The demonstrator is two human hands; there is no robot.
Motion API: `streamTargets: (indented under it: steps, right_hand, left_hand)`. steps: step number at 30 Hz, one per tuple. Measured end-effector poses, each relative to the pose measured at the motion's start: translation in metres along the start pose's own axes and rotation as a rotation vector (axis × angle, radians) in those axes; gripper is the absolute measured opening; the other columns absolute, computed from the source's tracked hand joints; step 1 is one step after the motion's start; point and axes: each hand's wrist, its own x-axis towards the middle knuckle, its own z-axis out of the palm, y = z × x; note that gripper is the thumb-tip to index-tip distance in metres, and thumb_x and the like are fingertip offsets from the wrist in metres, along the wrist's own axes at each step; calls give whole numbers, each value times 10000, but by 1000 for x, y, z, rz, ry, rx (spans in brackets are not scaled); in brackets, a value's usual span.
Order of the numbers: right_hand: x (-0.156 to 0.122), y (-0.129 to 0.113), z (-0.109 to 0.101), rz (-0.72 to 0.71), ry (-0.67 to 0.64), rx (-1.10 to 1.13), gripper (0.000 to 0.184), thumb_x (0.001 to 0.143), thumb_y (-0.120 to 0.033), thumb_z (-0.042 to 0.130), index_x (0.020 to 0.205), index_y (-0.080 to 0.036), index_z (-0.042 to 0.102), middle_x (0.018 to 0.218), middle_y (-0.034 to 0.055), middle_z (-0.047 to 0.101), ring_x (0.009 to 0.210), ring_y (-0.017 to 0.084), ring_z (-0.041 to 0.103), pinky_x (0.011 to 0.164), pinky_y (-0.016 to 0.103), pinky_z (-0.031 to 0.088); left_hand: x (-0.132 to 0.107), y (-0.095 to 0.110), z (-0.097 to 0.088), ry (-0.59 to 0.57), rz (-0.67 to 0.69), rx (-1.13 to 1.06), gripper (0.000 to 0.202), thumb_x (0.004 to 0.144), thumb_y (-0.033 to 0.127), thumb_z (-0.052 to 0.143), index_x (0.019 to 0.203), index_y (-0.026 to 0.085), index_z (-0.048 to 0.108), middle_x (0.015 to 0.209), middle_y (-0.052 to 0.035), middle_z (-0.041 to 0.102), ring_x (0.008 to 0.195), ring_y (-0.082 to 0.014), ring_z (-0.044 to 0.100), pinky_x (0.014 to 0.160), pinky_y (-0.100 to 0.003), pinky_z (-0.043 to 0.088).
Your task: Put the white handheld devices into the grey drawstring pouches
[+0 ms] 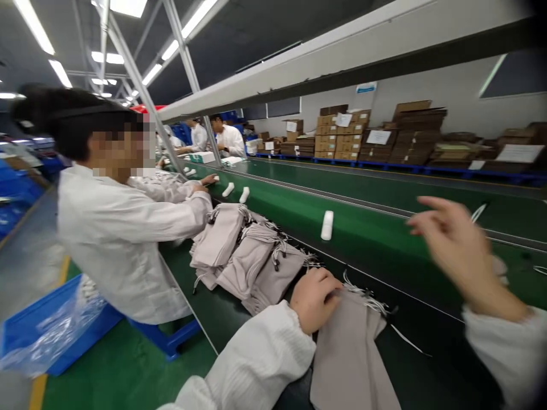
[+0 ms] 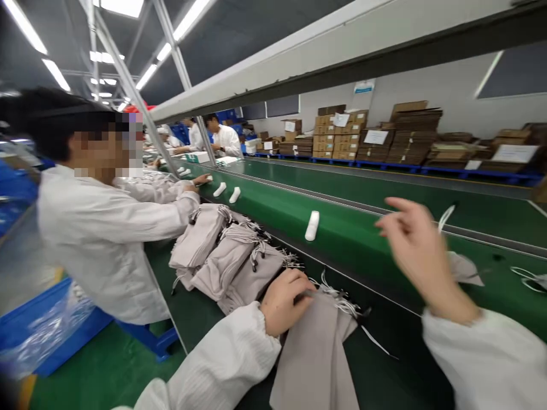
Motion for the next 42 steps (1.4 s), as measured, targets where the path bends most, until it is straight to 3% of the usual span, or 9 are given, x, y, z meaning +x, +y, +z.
streamTargets:
  steps: [5, 9, 13, 20, 26, 32, 37, 39, 42]
  right_hand:
    - [17, -3, 89, 161, -572, -318, 456, 978, -370, 474, 1376, -147, 495, 1291, 155, 644, 1126, 250, 642, 912, 327, 498]
    - [31, 4, 156, 219, -639, -458, 507, 943, -424, 544, 1316, -81, 524, 1206, 221, 659, 1113, 324, 629, 898, 381, 477]
    - [32, 14, 175, 180, -640, -514, 473, 942, -156, 495, 1396, -42, 432, 1174, 258, 636, 1109, 321, 605, 935, 415, 446]
    - [12, 24, 140, -10, -484, -331, 713, 860, -11, 415, 1534, -135, 216, 1395, 218, 438, 1262, 289, 507, 1061, 424, 413]
    - [-22, -12, 77, 265, -333, 662, 1069, 795, -411, 734, 1542, -373, -30, 1442, 153, 427, 949, 266, 708, 777, 427, 611]
    - [-66, -66, 42, 248, -320, 783, 973, 810, -488, 742, 1518, -414, 80, 1300, 115, 521, 810, 230, 717, 692, 404, 631]
    - [-78, -81, 39, 41, -645, 547, 370, 968, -536, 490, 1165, -277, 665, 1223, 111, 626, 1066, 268, 658, 914, 392, 563]
    - [-78, -83, 37, 5, -756, 434, 399, 980, -546, 450, 1144, -278, 696, 1207, 102, 637, 1143, 275, 615, 981, 403, 517]
    - [-71, -81, 28, 55, -884, 298, 383, 979, -557, 449, 1158, -284, 650, 1008, 60, 646, 939, 228, 628, 829, 353, 534]
  left_hand:
    - [2, -6, 0, -19, 46, 66, 236, 795, 13, 589, 932, 191, 659, 993, -56, 634, 960, -211, 581, 859, -349, 500]
    - [2, -6, -1, -16, 50, 156, 191, 807, 7, 579, 853, 187, 624, 925, -40, 611, 883, -189, 558, 782, -315, 476]
    - [2, -1, -7, -2, 164, 351, 175, 896, 72, 549, 777, 190, 598, 864, -24, 645, 870, -192, 534, 834, -364, 426]
    - [1, 12, -22, 13, 364, 273, 210, 882, 45, 487, 824, 211, 601, 943, 3, 736, 1017, -195, 561, 1110, -460, 250]
    - [5, 20, -28, -49, 149, -241, 87, 832, 152, 597, 752, 184, 589, 757, -10, 630, 709, -139, 543, 762, -301, 414]
    - [9, 30, -33, 51, -49, -666, 274, 755, 357, 818, 682, 158, 644, 744, -28, 595, 725, -152, 537, 706, -281, 412]
    - [11, 40, -40, 316, -108, -766, 298, 718, 348, 855, 666, 155, 634, 872, -47, 577, 847, -172, 546, 778, -291, 431]
    - [12, 41, -42, 397, -140, -740, 265, 732, 301, 836, 667, 157, 624, 916, -53, 572, 911, -182, 540, 788, -281, 425]
    - [12, 38, -49, 439, -174, -706, 243, 726, 254, 815, 662, 154, 603, 943, -59, 578, 955, -188, 543, 803, -273, 432]
